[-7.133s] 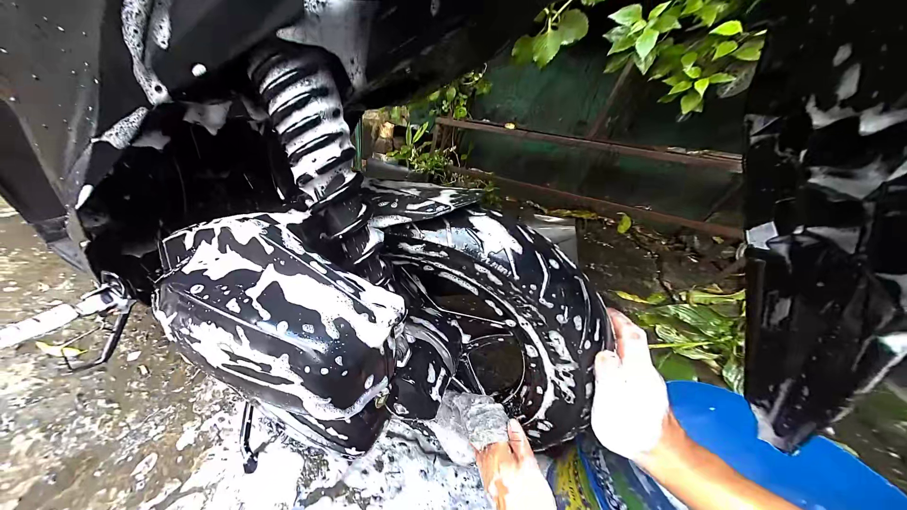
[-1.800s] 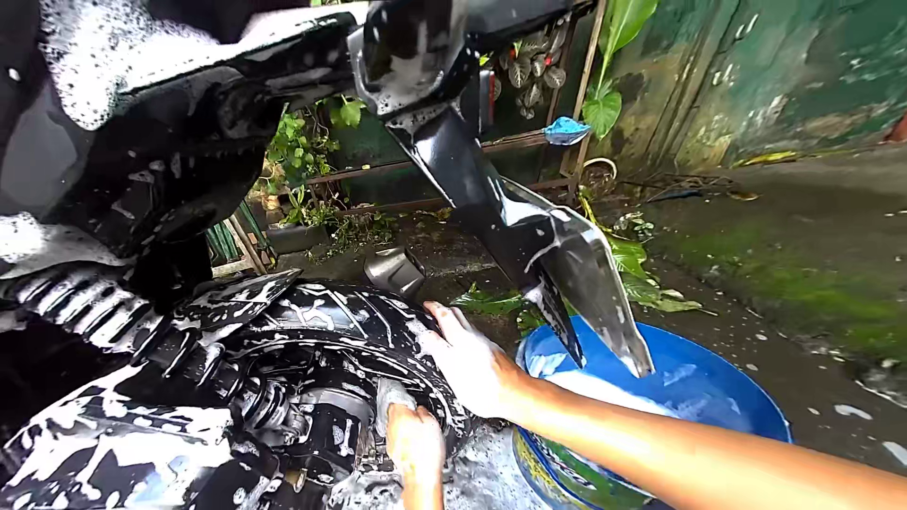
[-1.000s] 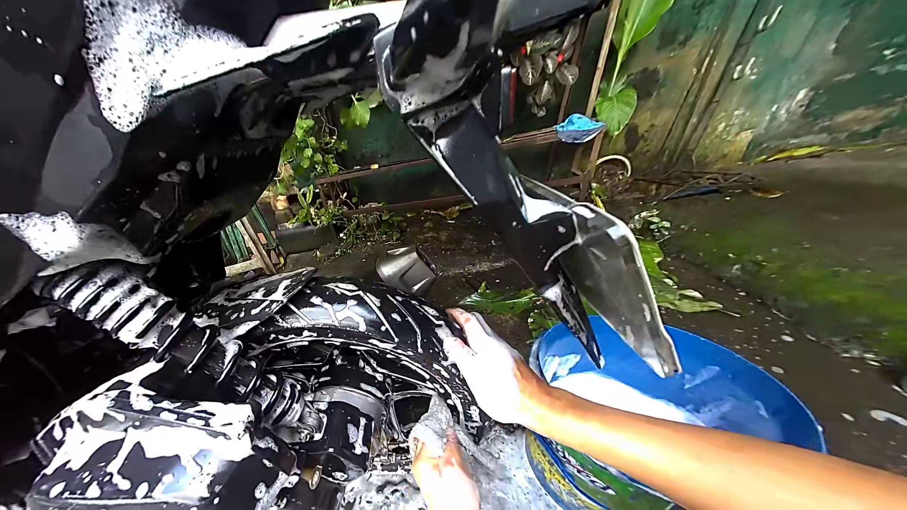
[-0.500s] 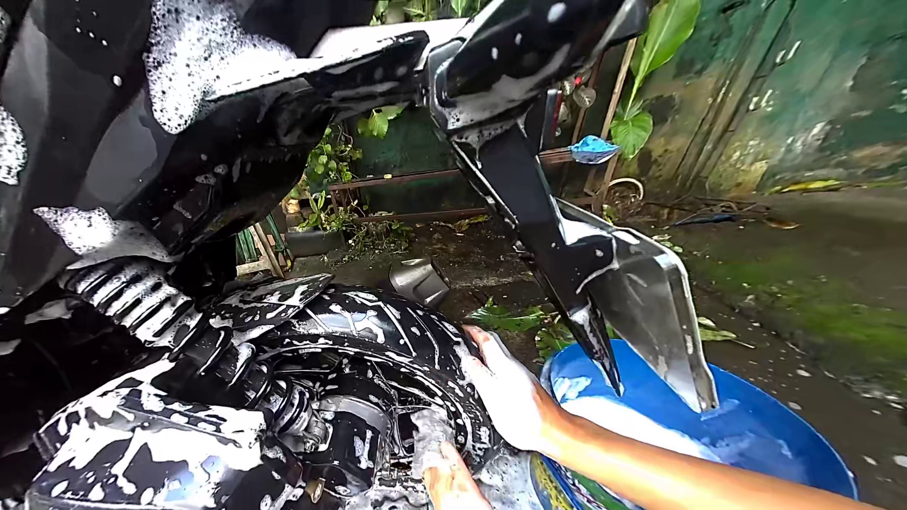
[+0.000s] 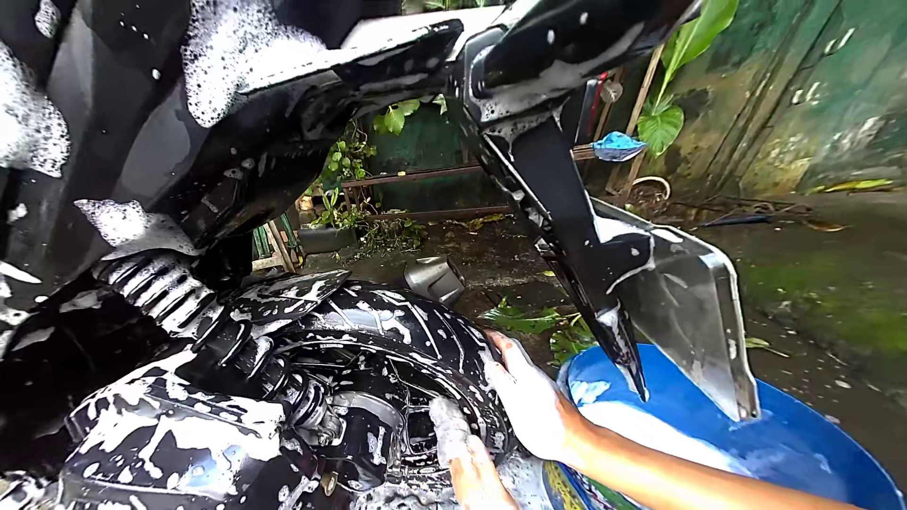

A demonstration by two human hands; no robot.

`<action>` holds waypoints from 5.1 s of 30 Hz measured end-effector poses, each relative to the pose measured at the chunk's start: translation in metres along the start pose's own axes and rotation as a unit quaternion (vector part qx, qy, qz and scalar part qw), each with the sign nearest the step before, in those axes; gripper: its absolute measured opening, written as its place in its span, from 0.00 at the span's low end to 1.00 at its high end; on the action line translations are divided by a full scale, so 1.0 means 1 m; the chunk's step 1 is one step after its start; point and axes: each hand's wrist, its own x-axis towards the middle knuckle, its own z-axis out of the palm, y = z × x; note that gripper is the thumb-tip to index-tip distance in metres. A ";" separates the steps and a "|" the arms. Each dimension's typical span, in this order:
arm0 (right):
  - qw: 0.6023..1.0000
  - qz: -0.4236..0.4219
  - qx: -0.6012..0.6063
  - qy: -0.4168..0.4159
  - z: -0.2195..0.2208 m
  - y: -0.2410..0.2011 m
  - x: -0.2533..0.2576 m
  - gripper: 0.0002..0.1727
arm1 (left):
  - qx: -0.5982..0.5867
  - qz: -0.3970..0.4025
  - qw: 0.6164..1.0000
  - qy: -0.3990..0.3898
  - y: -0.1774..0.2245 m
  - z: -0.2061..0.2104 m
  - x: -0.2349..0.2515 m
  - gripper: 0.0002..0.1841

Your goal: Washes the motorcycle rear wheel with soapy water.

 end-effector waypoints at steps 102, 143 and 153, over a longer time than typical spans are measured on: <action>0.958 0.006 -0.233 -0.170 -0.044 0.063 -0.027 0.47 | 0.159 -0.065 0.985 -0.014 0.015 -0.018 0.059 0.20; 0.986 0.000 -0.131 -0.101 -0.020 0.010 -0.004 0.49 | -0.255 -0.180 0.950 0.028 -0.026 0.004 0.023 0.19; 0.985 0.017 -0.138 -0.100 -0.019 0.010 -0.007 0.49 | -0.285 -0.204 0.935 0.061 -0.012 -0.003 0.037 0.16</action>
